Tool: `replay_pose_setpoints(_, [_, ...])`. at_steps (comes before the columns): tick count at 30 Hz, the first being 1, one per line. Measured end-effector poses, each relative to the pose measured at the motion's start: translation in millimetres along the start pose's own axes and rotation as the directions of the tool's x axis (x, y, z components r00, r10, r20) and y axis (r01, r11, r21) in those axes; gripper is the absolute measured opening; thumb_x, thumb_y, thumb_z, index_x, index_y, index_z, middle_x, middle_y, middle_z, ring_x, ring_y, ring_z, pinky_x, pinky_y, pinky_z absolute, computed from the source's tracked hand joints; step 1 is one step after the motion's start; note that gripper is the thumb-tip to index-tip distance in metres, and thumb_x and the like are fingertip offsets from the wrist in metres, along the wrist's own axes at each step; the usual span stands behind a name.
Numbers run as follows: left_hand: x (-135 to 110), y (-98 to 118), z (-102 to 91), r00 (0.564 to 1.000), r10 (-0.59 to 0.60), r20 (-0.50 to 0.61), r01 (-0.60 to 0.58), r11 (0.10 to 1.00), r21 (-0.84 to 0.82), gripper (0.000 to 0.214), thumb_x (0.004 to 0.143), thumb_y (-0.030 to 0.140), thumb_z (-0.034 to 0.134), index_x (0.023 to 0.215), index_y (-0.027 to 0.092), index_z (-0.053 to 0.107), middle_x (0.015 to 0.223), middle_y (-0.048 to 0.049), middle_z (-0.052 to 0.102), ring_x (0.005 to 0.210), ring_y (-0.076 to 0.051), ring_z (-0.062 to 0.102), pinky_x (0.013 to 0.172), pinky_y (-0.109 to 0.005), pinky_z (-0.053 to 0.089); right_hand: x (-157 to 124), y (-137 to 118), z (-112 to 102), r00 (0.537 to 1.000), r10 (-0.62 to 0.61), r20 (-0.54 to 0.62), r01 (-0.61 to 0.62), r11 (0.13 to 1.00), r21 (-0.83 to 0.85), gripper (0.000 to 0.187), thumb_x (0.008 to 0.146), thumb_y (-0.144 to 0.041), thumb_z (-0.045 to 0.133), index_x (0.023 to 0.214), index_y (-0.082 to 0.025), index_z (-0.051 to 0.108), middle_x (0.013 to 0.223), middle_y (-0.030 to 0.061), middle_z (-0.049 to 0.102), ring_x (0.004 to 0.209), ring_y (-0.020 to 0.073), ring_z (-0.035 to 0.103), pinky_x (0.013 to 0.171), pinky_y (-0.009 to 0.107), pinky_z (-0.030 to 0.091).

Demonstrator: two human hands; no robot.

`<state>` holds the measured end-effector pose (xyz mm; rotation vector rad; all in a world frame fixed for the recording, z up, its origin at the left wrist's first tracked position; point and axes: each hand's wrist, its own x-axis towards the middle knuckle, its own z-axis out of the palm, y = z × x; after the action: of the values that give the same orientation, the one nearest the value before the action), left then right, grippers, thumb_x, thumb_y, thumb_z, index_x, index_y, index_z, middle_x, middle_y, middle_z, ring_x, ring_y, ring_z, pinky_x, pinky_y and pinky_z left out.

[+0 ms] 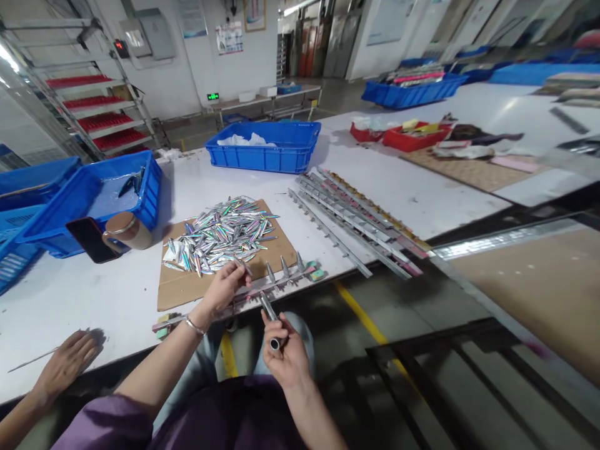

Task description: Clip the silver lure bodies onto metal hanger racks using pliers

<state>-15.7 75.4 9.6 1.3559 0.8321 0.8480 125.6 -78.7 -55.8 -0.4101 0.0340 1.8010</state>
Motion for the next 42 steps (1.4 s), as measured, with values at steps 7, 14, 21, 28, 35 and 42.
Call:
replay_pose_setpoints(7, [-8.7, -4.2, 7.5, 0.989, 0.146, 0.005, -0.146, 0.981, 0.126, 0.046, 0.091, 0.062, 0.062, 0.089, 0.016, 0.059, 0.077, -0.001, 0.062, 0.072, -0.014, 0.06, 0.073, -0.028, 0.05, 2.2, 13.4, 4.5, 0.912, -0.376, -0.161, 0.223, 0.787, -0.576, 0.043, 0.086, -0.055, 0.068, 0.11, -0.019, 0.07, 0.064, -0.0039, 0.059, 0.048, 0.0102, 0.049, 0.042, 0.02, 0.032])
replay_pose_setpoints(14, [-14.2, 7.0, 8.1, 0.971, 0.194, 0.141, -0.236, 0.884, 0.403, 0.04, 0.097, 0.053, 0.057, 0.086, 0.015, 0.065, 0.081, -0.004, 0.067, 0.075, -0.016, 0.059, 0.074, -0.027, 0.047, -7.6, 8.1, -1.3, 0.708, -0.653, 0.269, 0.005, -0.377, -0.926, 0.046, 0.096, -0.043, 0.048, 0.132, -0.021, 0.066, 0.113, 0.0118, 0.078, 0.099, 0.029, 0.074, 0.083, 0.038, 0.056])
replay_pose_setpoints(21, [-11.9, 8.9, 9.6, 0.928, 0.243, 0.281, -0.357, 0.795, 0.49, 0.039, 0.101, 0.049, 0.053, 0.088, 0.016, 0.069, 0.085, -0.0059, 0.07, 0.079, -0.017, 0.064, 0.076, -0.027, 0.047, -2.4, 7.0, -5.6, 0.746, -0.661, 0.073, 0.189, 0.106, -0.976, 0.043, 0.09, -0.051, 0.062, 0.124, -0.025, 0.067, 0.1, 0.0075, 0.077, 0.084, 0.0229, 0.071, 0.076, 0.034, 0.055])
replay_pose_setpoints(28, [-11.5, 7.1, 14.9, 0.902, 0.28, 0.33, -0.428, 0.684, 0.59, 0.048, 0.103, 0.055, 0.045, 0.086, 0.016, 0.069, 0.081, -0.0059, 0.064, 0.078, -0.017, 0.06, 0.073, -0.027, 0.045, 2.7, 9.1, -5.4, 0.914, -0.361, -0.183, 0.147, 0.717, -0.682, 0.052, 0.088, -0.068, 0.056, 0.104, -0.021, 0.071, 0.061, -0.003, 0.056, 0.047, 0.0115, 0.047, 0.044, 0.022, 0.035])
replay_pose_setpoints(35, [-11.0, 7.5, 16.9, 0.908, 0.26, 0.33, -0.415, 0.669, 0.617, 0.049, 0.104, 0.055, 0.042, 0.086, 0.017, 0.067, 0.08, -0.0048, 0.061, 0.076, -0.017, 0.059, 0.072, -0.027, 0.044, -16.1, -4.6, 5.7, 0.717, -0.661, 0.222, 0.118, -0.199, -0.973, 0.035, 0.089, -0.034, 0.065, 0.121, -0.023, 0.072, 0.097, 0.0109, 0.075, 0.087, 0.0241, 0.068, 0.074, 0.033, 0.051])
replay_pose_setpoints(42, [-14.2, 7.1, 17.7, 0.901, 0.282, 0.329, -0.431, 0.66, 0.615, 0.04, 0.105, 0.046, 0.046, 0.084, 0.017, 0.065, 0.081, -0.0056, 0.063, 0.078, -0.018, 0.06, 0.073, -0.027, 0.044, 3.7, 10.2, 3.5, 0.898, -0.423, 0.121, 0.219, 0.19, -0.957, 0.06, 0.106, -0.042, 0.019, 0.092, -0.016, 0.07, 0.047, -0.0093, 0.045, 0.038, 0.0094, 0.037, 0.038, 0.019, 0.035])
